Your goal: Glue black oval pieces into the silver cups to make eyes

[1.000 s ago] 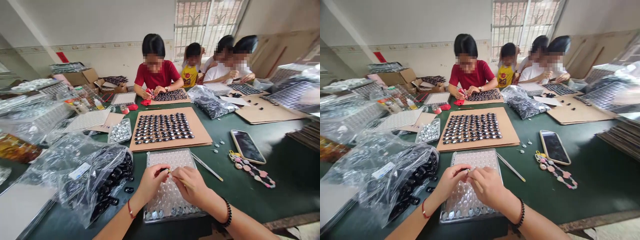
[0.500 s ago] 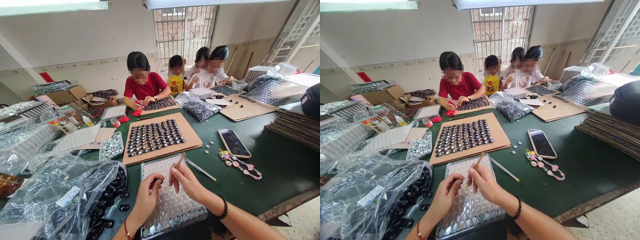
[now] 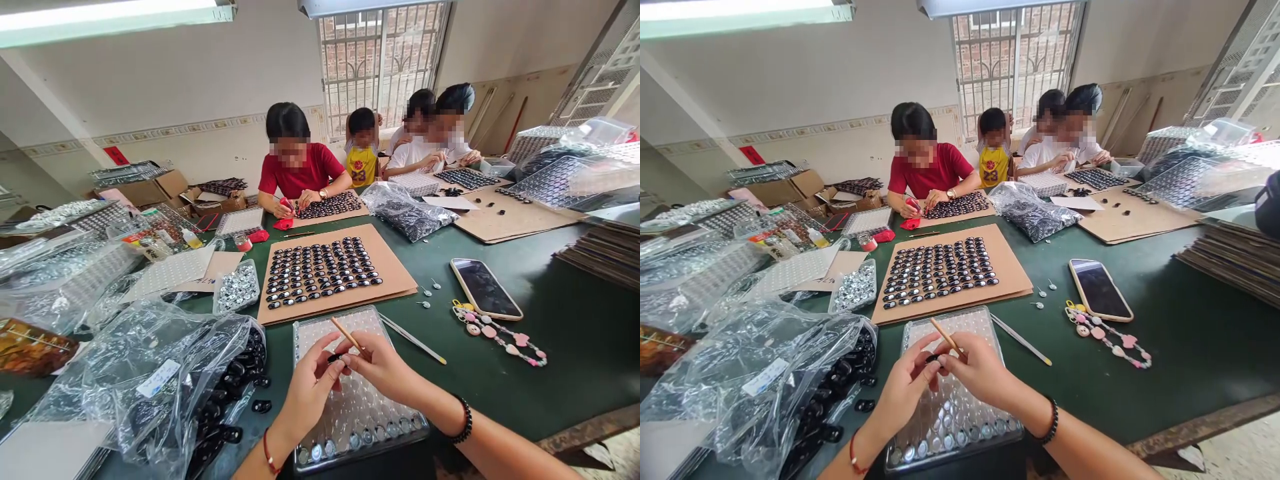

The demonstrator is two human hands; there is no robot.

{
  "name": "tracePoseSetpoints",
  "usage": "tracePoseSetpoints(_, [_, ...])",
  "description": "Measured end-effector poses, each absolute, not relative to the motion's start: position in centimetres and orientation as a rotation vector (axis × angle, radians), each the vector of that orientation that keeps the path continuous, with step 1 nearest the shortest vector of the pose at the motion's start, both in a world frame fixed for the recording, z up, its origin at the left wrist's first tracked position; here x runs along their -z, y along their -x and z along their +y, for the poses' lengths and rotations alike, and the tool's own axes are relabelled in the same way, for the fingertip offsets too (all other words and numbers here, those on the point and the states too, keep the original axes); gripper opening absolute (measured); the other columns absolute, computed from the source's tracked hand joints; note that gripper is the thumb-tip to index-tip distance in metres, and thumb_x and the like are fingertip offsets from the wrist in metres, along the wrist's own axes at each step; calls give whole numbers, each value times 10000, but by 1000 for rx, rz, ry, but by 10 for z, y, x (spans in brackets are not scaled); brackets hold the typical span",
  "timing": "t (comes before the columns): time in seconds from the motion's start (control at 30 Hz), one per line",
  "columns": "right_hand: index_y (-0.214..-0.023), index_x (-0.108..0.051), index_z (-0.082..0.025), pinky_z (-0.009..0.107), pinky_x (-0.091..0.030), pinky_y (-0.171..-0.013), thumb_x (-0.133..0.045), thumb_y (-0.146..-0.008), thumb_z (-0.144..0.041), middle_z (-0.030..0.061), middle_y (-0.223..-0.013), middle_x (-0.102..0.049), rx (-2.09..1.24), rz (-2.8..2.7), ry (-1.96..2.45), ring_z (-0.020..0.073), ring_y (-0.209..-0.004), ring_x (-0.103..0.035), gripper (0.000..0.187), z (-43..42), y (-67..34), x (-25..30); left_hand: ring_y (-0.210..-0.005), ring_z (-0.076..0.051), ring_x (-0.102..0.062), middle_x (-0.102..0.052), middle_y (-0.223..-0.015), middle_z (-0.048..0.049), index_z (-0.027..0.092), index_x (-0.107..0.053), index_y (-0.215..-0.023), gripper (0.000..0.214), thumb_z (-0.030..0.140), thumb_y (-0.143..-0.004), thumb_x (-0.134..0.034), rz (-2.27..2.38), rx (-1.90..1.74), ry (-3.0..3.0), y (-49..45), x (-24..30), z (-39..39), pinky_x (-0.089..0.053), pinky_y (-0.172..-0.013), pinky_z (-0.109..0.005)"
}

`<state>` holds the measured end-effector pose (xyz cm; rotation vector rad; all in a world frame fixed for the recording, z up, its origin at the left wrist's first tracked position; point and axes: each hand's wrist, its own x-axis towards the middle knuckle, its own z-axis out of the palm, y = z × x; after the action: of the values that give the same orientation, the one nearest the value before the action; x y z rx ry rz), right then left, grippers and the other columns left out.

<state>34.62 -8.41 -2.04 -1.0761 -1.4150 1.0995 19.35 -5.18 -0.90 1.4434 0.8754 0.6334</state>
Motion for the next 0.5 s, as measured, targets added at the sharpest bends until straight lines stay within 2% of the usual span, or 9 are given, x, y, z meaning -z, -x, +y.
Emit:
tracePoseSetpoints(0.17, [-864, -623, -154, 230, -417, -561, -537, -786, -201, 30, -756, -600, -1087, -1472, 1154, 152, -636, -531, 125, -86, -348, 15, -633, -137, -559, -623, -789, -48, 161, -471, -1144, 460, 385, -752, -562, 913, -653, -1440, -192, 12, -53, -462, -575, -243])
tracePoseSetpoints(0.23, [-857, -631, -154, 229, -416, -562, -532, -759, -192, 29, -758, -606, -1123, -1496, 1167, 152, -643, -537, 144, -82, -353, 12, -611, -131, -561, -634, -780, -44, 162, -412, -1213, 547, 381, -741, -580, 903, -651, -1415, -191, 15, -55, -473, -603, -258])
tracePoseSetpoints(0.37, [-794, -623, -141, 253, -434, -614, -546, -723, -277, 47, -774, -623, -1084, -1463, 1199, 176, -697, -563, 172, -51, -390, 9, -635, -125, -571, -639, -914, -66, 203, -235, -1324, 721, 358, -727, -608, 824, -651, -1350, -191, 17, -58, -484, -622, -267])
tracePoseSetpoints(0.4, [-812, -624, -140, 259, -429, -625, -540, -726, -309, 51, -790, -623, -965, -1455, 1256, 178, -706, -560, 208, -41, -405, 10, -633, -120, -570, -635, -928, -67, 208, -254, -1314, 692, 351, -733, -602, 816, -647, -1364, -191, 16, -59, -483, -623, -263])
tracePoseSetpoints(0.5, [-841, -627, -133, 245, -405, -538, -539, -703, -425, 52, -745, -616, -549, -1292, 1528, 172, -637, -544, 335, -15, -455, 20, -606, -111, -559, -634, -828, -43, 189, -460, -1164, 448, 347, -758, -567, 841, -619, -1466, -190, 14, -59, -475, -615, -248])
